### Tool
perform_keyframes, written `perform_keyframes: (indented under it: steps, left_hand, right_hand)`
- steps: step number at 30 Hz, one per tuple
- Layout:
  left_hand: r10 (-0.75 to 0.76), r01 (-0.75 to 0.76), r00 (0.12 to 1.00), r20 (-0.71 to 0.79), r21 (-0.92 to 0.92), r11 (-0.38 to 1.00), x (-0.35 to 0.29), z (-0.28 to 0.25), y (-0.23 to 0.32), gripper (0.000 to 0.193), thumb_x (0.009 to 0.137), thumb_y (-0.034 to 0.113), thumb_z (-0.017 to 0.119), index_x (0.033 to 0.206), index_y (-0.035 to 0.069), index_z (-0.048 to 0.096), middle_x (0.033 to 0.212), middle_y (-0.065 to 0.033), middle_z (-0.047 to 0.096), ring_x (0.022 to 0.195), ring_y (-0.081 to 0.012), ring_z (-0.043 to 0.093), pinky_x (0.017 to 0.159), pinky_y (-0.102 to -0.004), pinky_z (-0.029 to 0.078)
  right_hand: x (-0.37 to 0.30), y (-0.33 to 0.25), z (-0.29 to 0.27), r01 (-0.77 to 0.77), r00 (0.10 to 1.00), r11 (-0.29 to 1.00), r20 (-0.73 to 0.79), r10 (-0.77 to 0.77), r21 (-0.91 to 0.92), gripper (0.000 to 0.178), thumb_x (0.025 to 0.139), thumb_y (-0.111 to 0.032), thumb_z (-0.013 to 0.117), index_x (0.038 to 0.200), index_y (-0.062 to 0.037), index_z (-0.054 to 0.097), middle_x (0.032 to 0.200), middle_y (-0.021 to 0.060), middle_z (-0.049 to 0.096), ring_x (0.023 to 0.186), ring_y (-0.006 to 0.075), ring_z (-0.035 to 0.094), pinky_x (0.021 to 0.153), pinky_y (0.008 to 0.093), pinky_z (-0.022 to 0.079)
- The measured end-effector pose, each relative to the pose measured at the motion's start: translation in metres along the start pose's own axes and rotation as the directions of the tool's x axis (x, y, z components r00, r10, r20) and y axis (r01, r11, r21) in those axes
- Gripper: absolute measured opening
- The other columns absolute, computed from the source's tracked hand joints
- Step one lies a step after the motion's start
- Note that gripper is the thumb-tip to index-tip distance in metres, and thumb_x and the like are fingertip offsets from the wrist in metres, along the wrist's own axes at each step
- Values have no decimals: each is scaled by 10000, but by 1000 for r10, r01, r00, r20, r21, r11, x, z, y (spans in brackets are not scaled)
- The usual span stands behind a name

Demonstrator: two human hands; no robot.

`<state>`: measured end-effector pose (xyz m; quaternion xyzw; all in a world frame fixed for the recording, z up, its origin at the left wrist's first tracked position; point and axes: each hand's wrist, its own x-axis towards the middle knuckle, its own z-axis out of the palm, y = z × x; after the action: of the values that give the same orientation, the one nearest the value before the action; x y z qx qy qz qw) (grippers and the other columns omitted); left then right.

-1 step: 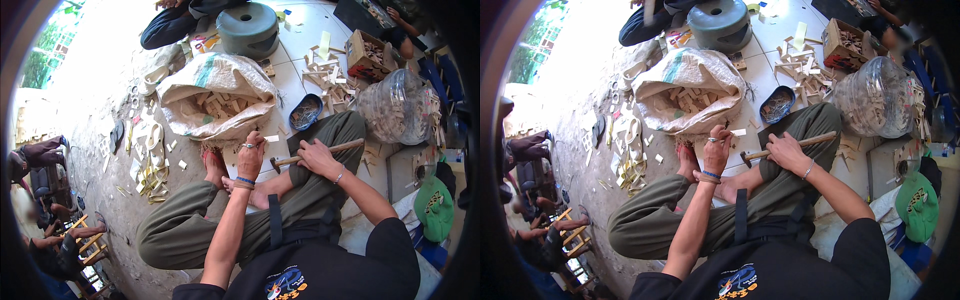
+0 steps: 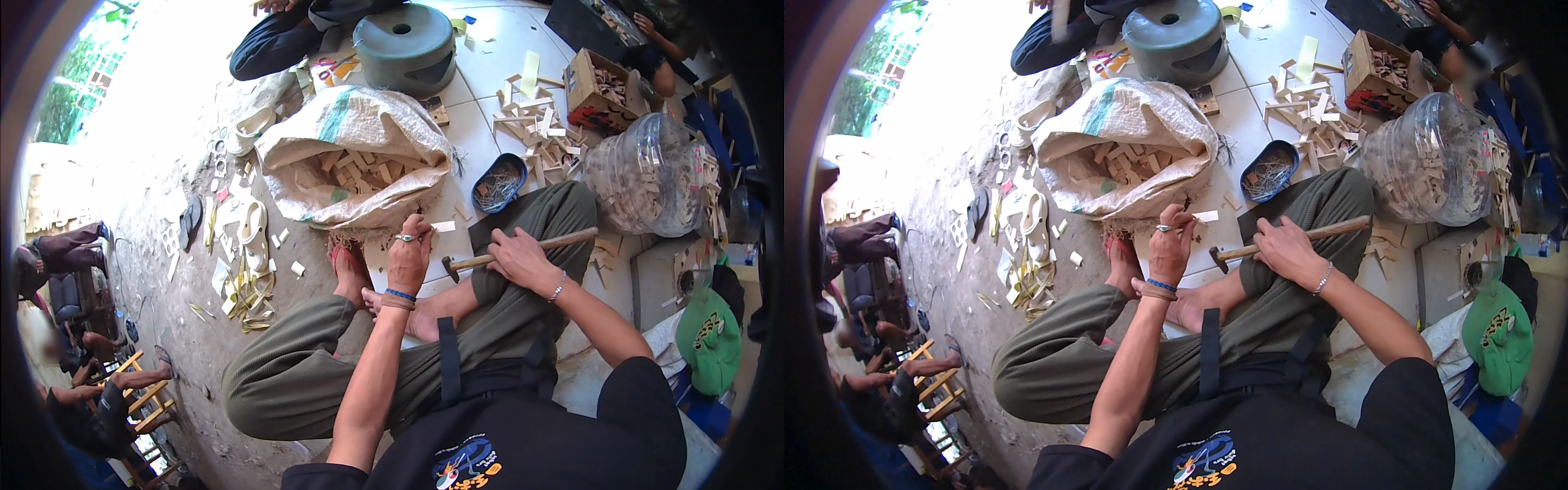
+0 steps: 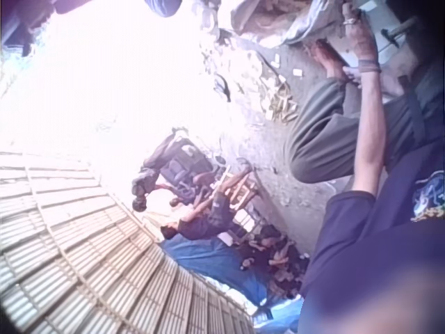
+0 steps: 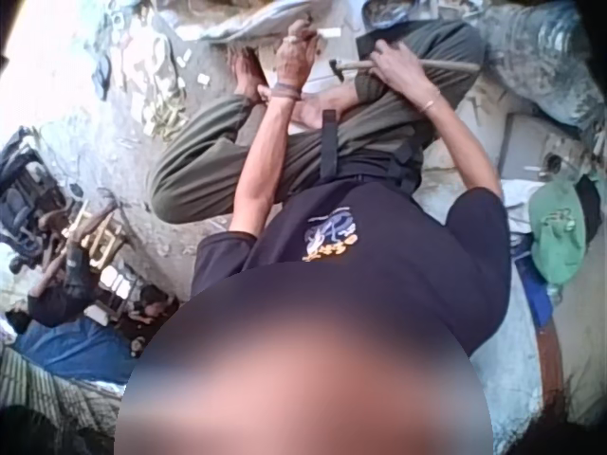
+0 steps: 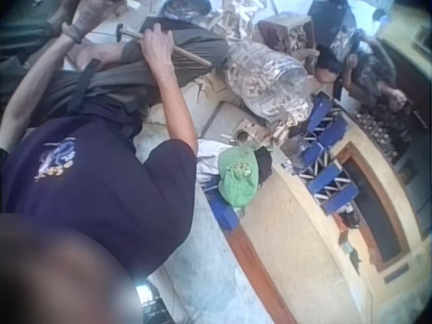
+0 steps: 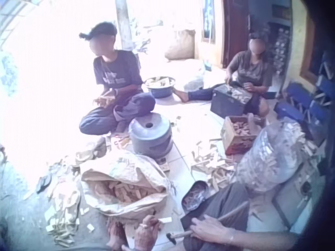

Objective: The person sits on the floor and assembles small wooden pieces by inserting nails and tapping them with a hammer. They repeatedly pick up wood pieces, align them, insert nails, and hammer them into place, placing finished pieces into a sack.

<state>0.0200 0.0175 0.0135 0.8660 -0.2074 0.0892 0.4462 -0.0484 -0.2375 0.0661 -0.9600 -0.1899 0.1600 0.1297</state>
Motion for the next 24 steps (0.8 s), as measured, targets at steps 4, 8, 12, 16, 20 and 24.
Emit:
perform_keyframes:
  steps: [4, 8, 12, 16, 20, 24]
  left_hand:
    - [-9, 9, 1000, 4, 6, 1000, -2, 1, 0, 444, 978, 83, 716, 1350, 95, 474, 1004, -96, 767, 805, -350, 731, 683, -452, 563]
    - [-5, 4, 1000, 21, 35, 999, -2, 3, 0, 439, 975, 87, 726, 1337, 80, 478, 981, -97, 767, 826, -331, 743, 704, -441, 567]
    - [-80, 79, 995, 51, 29, 996, -4, 1, 2, 431, 971, 99, 746, 1307, 66, 478, 974, -103, 776, 886, -293, 769, 746, -417, 578]
    - [-116, 114, 992, 58, 42, 993, -4, 0, 2, 419, 976, 104, 744, 1285, 69, 463, 979, -105, 781, 897, -282, 776, 744, -406, 582]
    - [-122, 122, 992, 32, 3, 993, -5, 3, 3, 408, 974, 92, 743, 1270, 70, 464, 986, -107, 783, 897, -269, 782, 738, -390, 586]
    - [-166, 168, 985, 41, -45, 985, -6, 6, 3, 404, 967, 86, 749, 1253, 68, 465, 982, -105, 785, 893, -261, 785, 733, -380, 588]
  right_hand:
    - [-26, 1, -41, -76, 993, 983, 98, 61, 168, 318, 1003, -364, 666, 943, -51, 671, 954, 173, 667, 877, 397, 683, 774, 527, 513]
    - [-38, -1, -71, -105, 994, 920, 67, 87, 377, 275, 1057, -313, 606, 1198, -77, 624, 932, 202, 694, 844, 426, 681, 718, 534, 532]
    - [-33, -26, -54, 8, 920, 895, -355, 168, 446, 407, 1059, -252, 607, 1439, -128, 534, 921, 190, 678, 748, 423, 672, 648, 514, 538]
    - [-26, -35, -34, -60, 917, 972, -373, 144, 227, 604, 1042, -213, 628, 1608, -179, 418, 886, 149, 618, 643, 375, 642, 574, 472, 532]
    - [-23, -41, -30, -54, 940, 983, -325, 109, 174, 658, 1029, -195, 641, 1636, -202, 390, 853, 123, 556, 595, 337, 615, 539, 449, 521]
    - [-22, -46, -34, -48, 932, 987, -349, 98, 150, 651, 1027, -193, 642, 1632, -209, 402, 841, 115, 548, 587, 329, 616, 535, 451, 519]
